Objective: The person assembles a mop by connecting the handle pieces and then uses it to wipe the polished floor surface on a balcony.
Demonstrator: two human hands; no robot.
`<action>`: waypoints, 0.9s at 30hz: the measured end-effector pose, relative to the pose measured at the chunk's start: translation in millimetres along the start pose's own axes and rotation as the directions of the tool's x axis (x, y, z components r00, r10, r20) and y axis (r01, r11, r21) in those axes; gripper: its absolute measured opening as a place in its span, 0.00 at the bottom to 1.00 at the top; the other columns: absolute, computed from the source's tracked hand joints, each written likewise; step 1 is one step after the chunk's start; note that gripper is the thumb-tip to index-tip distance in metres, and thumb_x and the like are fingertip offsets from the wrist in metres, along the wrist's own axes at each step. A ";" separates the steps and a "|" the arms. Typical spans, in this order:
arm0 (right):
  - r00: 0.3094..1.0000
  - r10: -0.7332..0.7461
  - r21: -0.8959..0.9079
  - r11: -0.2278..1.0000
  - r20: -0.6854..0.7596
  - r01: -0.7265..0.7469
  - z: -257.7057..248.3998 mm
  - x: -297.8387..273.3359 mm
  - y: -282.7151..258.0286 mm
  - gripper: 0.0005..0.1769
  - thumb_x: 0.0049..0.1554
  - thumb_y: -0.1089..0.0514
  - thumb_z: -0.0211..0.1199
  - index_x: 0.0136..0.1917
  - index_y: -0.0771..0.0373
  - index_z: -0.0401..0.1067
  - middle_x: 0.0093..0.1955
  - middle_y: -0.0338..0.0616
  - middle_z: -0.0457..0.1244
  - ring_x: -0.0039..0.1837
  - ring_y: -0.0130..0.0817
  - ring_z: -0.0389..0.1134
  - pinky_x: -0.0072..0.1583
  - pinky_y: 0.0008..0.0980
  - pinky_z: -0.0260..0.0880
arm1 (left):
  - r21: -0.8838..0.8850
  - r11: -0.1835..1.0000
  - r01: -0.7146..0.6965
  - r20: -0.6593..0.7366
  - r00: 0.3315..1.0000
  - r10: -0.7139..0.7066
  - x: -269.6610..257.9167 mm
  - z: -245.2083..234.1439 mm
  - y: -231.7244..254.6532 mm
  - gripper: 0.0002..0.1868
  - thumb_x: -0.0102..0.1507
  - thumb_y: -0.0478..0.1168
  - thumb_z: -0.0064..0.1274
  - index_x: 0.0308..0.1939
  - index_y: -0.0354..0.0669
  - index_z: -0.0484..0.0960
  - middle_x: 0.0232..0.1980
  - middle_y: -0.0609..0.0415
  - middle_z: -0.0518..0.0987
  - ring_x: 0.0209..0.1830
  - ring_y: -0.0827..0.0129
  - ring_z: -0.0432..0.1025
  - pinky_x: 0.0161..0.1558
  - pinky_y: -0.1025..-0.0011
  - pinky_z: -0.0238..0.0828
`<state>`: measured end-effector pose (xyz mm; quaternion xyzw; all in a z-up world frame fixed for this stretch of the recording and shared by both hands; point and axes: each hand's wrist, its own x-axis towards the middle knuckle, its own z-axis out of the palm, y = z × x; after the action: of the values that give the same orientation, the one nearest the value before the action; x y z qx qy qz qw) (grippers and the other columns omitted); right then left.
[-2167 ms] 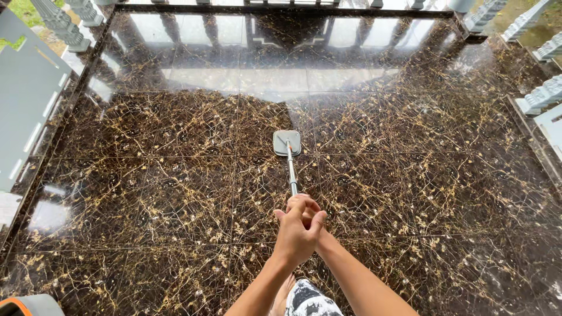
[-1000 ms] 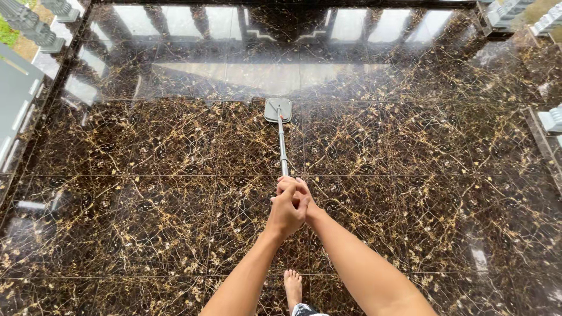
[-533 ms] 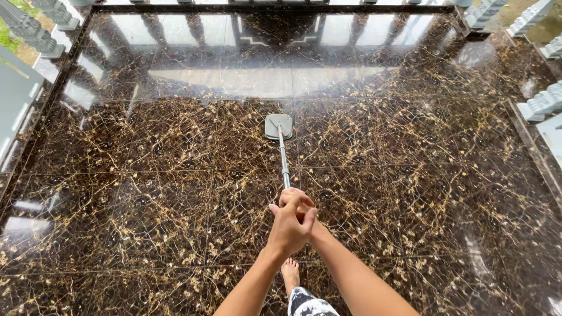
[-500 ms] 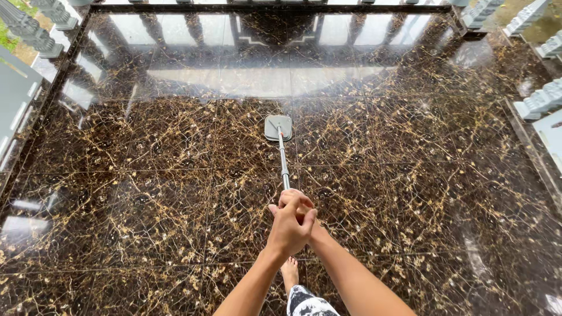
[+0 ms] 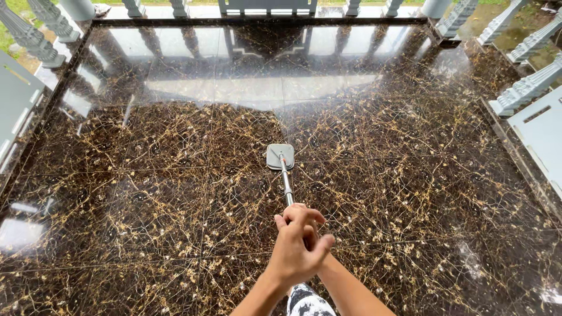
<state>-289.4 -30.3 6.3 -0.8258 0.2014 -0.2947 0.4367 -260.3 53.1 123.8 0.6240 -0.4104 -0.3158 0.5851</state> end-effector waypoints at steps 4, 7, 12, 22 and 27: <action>0.939 -0.312 0.023 0.948 -0.147 0.319 -0.1 5.9 14.7 0.15 0.58 0.61 0.64 0.37 0.59 0.58 0.33 0.38 0.55 0.40 0.35 0.57 0.52 0.34 0.64 | 0.214 0.968 -0.132 -0.040 0.989 0.144 -2.0 10.4 -6.3 0.11 0.60 0.30 0.60 0.44 0.38 0.75 0.18 0.56 0.71 0.17 0.69 0.70 0.22 0.73 0.61; 0.954 -0.268 0.060 0.959 -0.132 0.278 2.9 22.0 41.8 0.19 0.54 0.61 0.65 0.28 0.59 0.58 0.28 0.38 0.55 0.35 0.33 0.56 0.54 0.38 0.64 | 0.208 0.959 -0.193 -0.128 0.966 0.223 15.3 15.5 -31.8 0.07 0.62 0.30 0.59 0.40 0.37 0.77 0.20 0.52 0.76 0.18 0.65 0.75 0.23 0.70 0.66; 0.938 -0.332 0.040 0.940 -0.102 0.338 -0.1 72.7 97.4 0.18 0.51 0.61 0.66 0.28 0.60 0.58 0.29 0.39 0.55 0.37 0.35 0.58 0.55 0.38 0.63 | 0.254 0.916 -0.309 -0.105 0.933 0.344 74.8 19.0 -85.2 0.04 0.65 0.30 0.55 0.42 0.37 0.76 0.28 0.50 0.80 0.26 0.63 0.78 0.32 0.70 0.74; 0.968 -0.018 -0.064 0.997 0.250 0.035 -10.8 246.4 200.2 0.13 0.51 0.61 0.69 0.31 0.59 0.65 0.45 0.37 0.68 0.64 0.37 0.63 0.69 0.49 0.48 | 0.323 0.887 -0.330 -0.078 0.925 0.372 276.0 -6.0 -162.0 0.05 0.63 0.27 0.50 0.42 0.37 0.78 0.34 0.45 0.82 0.32 0.63 0.80 0.37 0.72 0.81; 0.950 -0.090 0.097 0.993 0.299 0.064 -22.6 288.0 219.7 0.15 0.46 0.63 0.70 0.32 0.63 0.62 0.45 0.41 0.63 0.57 0.38 0.60 0.60 0.42 0.57 | 0.342 0.924 -0.170 -0.090 0.973 0.213 313.7 -12.2 -147.5 0.08 0.65 0.30 0.52 0.48 0.35 0.77 0.36 0.39 0.84 0.35 0.60 0.83 0.39 0.70 0.82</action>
<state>-106.4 -332.0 -78.7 -0.8487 0.0869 -0.1902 0.4858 -83.1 -220.9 6.3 0.6889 -0.4792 -0.1436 0.5245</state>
